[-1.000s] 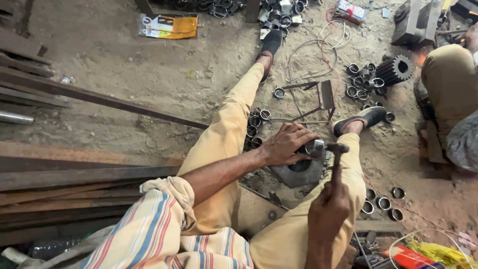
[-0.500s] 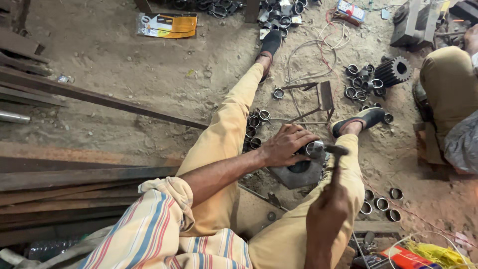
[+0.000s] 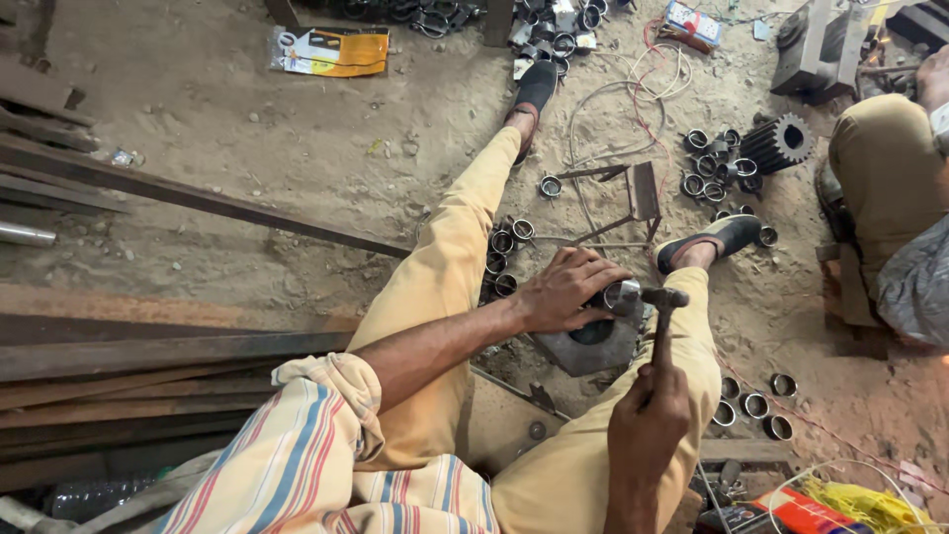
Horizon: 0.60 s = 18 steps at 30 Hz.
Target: The person sits on the ground and uses a hammer to strike a small metal ring placed on a metal anvil. The person repeatedly adjusts the ring's position and strikes it with the hammer. Another person is visible in the background using a grinder.
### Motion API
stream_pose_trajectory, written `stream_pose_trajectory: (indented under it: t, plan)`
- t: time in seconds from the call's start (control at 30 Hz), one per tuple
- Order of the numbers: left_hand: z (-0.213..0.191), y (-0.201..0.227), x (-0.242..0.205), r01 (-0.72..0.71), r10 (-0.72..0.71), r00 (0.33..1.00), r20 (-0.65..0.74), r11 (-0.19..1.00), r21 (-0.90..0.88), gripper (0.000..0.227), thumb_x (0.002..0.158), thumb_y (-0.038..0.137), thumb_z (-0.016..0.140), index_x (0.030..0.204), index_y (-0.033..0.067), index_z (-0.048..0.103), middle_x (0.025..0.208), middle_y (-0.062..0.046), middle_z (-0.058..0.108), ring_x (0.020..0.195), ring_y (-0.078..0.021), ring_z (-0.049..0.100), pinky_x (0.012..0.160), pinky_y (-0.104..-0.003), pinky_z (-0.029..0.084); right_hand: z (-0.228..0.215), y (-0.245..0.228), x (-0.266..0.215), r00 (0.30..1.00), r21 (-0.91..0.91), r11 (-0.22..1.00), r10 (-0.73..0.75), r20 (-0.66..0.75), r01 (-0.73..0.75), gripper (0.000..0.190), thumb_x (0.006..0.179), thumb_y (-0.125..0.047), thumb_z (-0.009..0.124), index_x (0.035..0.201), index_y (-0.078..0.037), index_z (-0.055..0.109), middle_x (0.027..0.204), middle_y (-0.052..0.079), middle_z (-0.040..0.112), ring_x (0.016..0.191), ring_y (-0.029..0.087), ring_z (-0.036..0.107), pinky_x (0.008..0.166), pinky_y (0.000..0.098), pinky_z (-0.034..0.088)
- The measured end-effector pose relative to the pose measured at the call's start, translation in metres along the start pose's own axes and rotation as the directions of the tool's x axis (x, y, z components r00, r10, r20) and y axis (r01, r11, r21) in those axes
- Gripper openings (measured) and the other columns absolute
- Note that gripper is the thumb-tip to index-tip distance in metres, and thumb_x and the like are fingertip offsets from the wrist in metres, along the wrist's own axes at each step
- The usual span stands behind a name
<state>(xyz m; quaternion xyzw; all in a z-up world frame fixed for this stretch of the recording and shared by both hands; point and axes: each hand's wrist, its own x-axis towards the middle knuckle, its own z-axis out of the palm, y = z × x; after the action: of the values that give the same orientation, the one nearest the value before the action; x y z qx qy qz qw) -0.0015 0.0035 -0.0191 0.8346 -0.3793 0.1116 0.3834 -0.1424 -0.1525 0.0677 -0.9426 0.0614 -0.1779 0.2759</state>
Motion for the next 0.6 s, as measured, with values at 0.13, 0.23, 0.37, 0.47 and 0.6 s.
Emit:
stream_pose_trajectory:
  t: [0.13, 0.23, 0.37, 0.47, 0.6]
  plan:
    - [0.0018, 0.0016, 0.0005, 0.013, -0.013, 1.000, 0.020, 1.000, -0.023, 0.068, 0.086, 0.039, 0.077, 0.143, 0.0106, 0.053, 0.136, -0.008, 0.063, 0.128, -0.0291, 0.053, 0.111, -0.046, 0.038, 0.0000, 0.0007, -0.0017, 1.000, -0.024, 1.000, -0.012, 0.004, 0.012, 0.054, 0.095, 0.009, 0.054, 0.147, -0.006, 0.060, 0.089, 0.017, 0.062, 0.076, 0.032, 0.062, 0.068, 0.0445, 0.049]
    - [0.0000, 0.0000, 0.0003, 0.006, -0.006, 1.000, 0.010, 1.000, 0.002, 0.069, 0.086, 0.041, 0.077, 0.142, 0.0097, 0.052, 0.135, -0.010, 0.062, 0.128, -0.0302, 0.052, 0.112, -0.048, 0.036, 0.0003, -0.0037, -0.0028, 0.997, -0.022, 0.998, -0.058, -0.042, 0.057, 0.055, 0.096, 0.008, 0.053, 0.149, -0.005, 0.058, 0.091, 0.017, 0.063, 0.079, 0.033, 0.063, 0.069, 0.0441, 0.050]
    - [0.0019, 0.0025, -0.0004, 0.016, -0.016, 1.000, 0.024, 1.000, -0.007, 0.069, 0.087, 0.041, 0.077, 0.144, 0.0101, 0.051, 0.137, -0.009, 0.062, 0.129, -0.0294, 0.053, 0.112, -0.047, 0.036, -0.0033, -0.0044, -0.0020, 1.000, -0.007, 1.000, -0.003, 0.006, 0.003, 0.055, 0.096, 0.008, 0.053, 0.148, -0.005, 0.059, 0.090, 0.017, 0.063, 0.076, 0.032, 0.063, 0.068, 0.0436, 0.051]
    - [-0.0012, 0.0014, 0.0001, 0.012, -0.011, 1.000, 0.022, 1.000, -0.001, 0.070, 0.088, 0.041, 0.077, 0.144, 0.0101, 0.051, 0.135, -0.010, 0.061, 0.130, -0.0306, 0.052, 0.114, -0.048, 0.035, -0.0011, -0.0051, 0.0025, 1.000, -0.008, 1.000, 0.011, 0.006, -0.011, 0.053, 0.096, 0.007, 0.055, 0.147, -0.006, 0.060, 0.091, 0.019, 0.064, 0.076, 0.034, 0.063, 0.068, 0.0447, 0.050]
    - [-0.0016, 0.0025, -0.0004, 0.031, -0.030, 0.999, 0.028, 0.999, -0.022, 0.070, 0.086, 0.039, 0.077, 0.144, 0.0099, 0.051, 0.137, -0.010, 0.061, 0.130, -0.0311, 0.052, 0.113, -0.048, 0.036, 0.0013, -0.0028, 0.0030, 0.998, 0.023, 0.999, -0.028, 0.057, 0.027, 0.051, 0.096, 0.007, 0.054, 0.145, -0.005, 0.061, 0.096, 0.020, 0.066, 0.079, 0.035, 0.065, 0.070, 0.0440, 0.051]
